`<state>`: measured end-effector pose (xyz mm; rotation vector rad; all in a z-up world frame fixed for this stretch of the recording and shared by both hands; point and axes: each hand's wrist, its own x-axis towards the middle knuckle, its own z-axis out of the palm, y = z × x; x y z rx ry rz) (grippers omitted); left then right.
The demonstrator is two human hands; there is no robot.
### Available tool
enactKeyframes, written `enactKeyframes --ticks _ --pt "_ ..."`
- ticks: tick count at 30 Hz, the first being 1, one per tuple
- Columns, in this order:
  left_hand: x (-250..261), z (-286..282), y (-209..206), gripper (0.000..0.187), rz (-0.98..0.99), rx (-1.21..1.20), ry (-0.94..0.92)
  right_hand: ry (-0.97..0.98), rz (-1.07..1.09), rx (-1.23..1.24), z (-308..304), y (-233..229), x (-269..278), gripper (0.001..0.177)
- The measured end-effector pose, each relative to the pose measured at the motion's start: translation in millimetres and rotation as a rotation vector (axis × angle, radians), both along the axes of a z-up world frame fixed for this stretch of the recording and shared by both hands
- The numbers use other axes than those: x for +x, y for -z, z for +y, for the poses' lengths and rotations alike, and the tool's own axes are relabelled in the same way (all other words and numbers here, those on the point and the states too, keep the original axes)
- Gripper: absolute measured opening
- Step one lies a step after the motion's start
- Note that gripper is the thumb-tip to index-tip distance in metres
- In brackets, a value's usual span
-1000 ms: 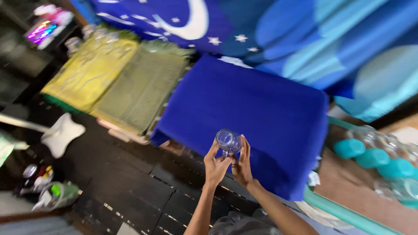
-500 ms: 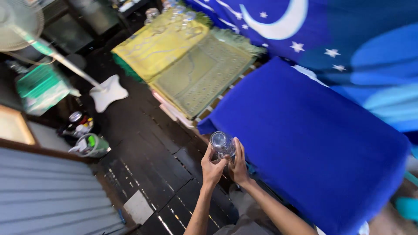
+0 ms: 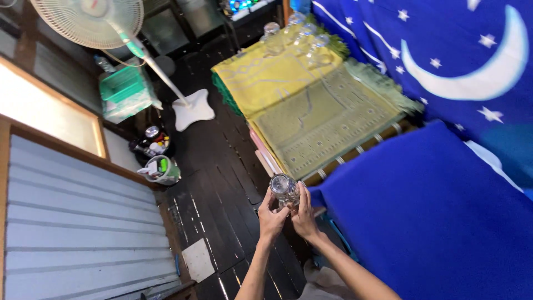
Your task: The person repeatedly picks up clear glass mugs from a green tray and places them one by one onto a yellow prayer mat on a wooden bench. The person also smooths the blue and yellow cloths on the bench before arranging the mugs.
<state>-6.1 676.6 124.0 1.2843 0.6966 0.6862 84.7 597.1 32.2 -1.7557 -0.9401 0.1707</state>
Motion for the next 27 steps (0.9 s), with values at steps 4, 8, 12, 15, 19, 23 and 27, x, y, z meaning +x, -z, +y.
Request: enactKeyframes --ticks 4,8,12,15,19,23,27 --pt "10 34 0 0.073 -0.028 0.009 -0.039 -0.059 0.027 -0.032 37 2 14 0.074" --pt "18 62 6 0.072 0.035 0.013 -0.108 -0.126 0.077 -0.03 69 3 25 0.074" --pt "20 86 10 0.075 0.063 -0.015 -0.149 -0.158 0.049 -0.065 93 4 28 0.075" --pt "20 104 14 0.075 0.059 -0.012 -0.166 -0.178 0.118 -0.095 111 8 30 0.078" --pt "21 133 25 0.076 0.009 -0.036 -0.168 -0.185 0.077 -0.089 140 18 33 0.08" --pt "25 174 33 0.078 -0.017 -0.015 -0.149 -0.174 0.082 -0.081 178 23 36 0.08" --pt "30 226 31 0.078 0.049 -0.013 -0.123 -0.159 0.113 -0.058 228 13 38 0.081"
